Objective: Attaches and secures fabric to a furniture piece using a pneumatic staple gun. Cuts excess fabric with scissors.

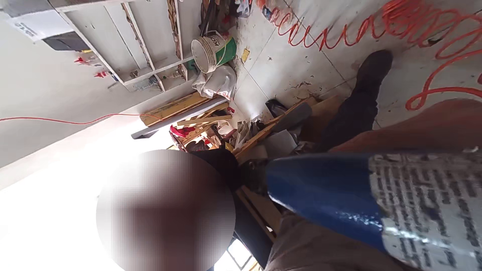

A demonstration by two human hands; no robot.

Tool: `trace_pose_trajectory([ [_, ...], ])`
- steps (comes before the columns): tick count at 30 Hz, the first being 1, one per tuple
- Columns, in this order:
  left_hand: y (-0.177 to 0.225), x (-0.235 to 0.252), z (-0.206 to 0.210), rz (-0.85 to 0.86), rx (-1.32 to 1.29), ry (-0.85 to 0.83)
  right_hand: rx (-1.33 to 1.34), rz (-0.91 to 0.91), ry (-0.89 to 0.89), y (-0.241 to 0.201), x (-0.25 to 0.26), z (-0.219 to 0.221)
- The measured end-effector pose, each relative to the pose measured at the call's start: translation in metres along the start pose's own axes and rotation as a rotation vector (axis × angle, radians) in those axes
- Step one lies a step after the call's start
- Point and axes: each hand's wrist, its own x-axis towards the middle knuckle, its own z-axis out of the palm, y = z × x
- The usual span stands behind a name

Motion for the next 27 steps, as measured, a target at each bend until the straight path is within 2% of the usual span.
trace_pose_trajectory([
  [5, -0.002, 0.0, -0.008, -0.065, -0.005, -0.031, -0.193, 0.152, -0.109, -0.005, 0.027, 0.019],
  [7, -0.005, 0.001, -0.008, -0.049, 0.003, -0.041, -0.216, 0.181, -0.117, -0.009, 0.027, 0.011],
  [9, -0.007, 0.004, -0.004, 0.032, -0.001, -0.014, -0.192, 0.159, -0.091, -0.009, 0.021, -0.002],
  [11, -0.008, 0.003, -0.001, 0.084, 0.025, 0.04, -0.09, 0.035, -0.087, 0.005, 0.011, -0.011],
  [13, -0.009, 0.004, 0.0, 0.056, -0.013, 0.034, -0.121, -0.076, -0.133, 0.019, 0.004, -0.018],
  [14, -0.008, 0.004, -0.003, 0.024, -0.042, 0.014, -0.146, -0.071, -0.122, 0.017, 0.007, -0.011],
  [16, -0.004, 0.004, -0.012, -0.047, -0.079, -0.035, -0.191, 0.001, -0.069, 0.008, 0.019, 0.013],
  [19, -0.007, 0.003, -0.014, -0.089, -0.121, -0.041, -0.199, 0.171, -0.153, -0.009, 0.029, 0.01],
  [21, -0.009, 0.004, -0.016, -0.074, -0.126, -0.076, -0.201, 0.137, -0.142, -0.007, 0.022, -0.003],
  [24, -0.009, 0.001, -0.016, -0.026, -0.099, -0.022, -0.126, -0.076, -0.163, 0.017, 0.009, -0.02],
  [25, -0.009, 0.003, -0.01, -0.014, -0.084, 0.01, -0.15, -0.045, -0.155, 0.013, 0.008, -0.018],
  [27, -0.006, 0.004, -0.01, -0.044, -0.081, 0.014, -0.194, 0.171, -0.15, -0.008, 0.022, 0.002],
])
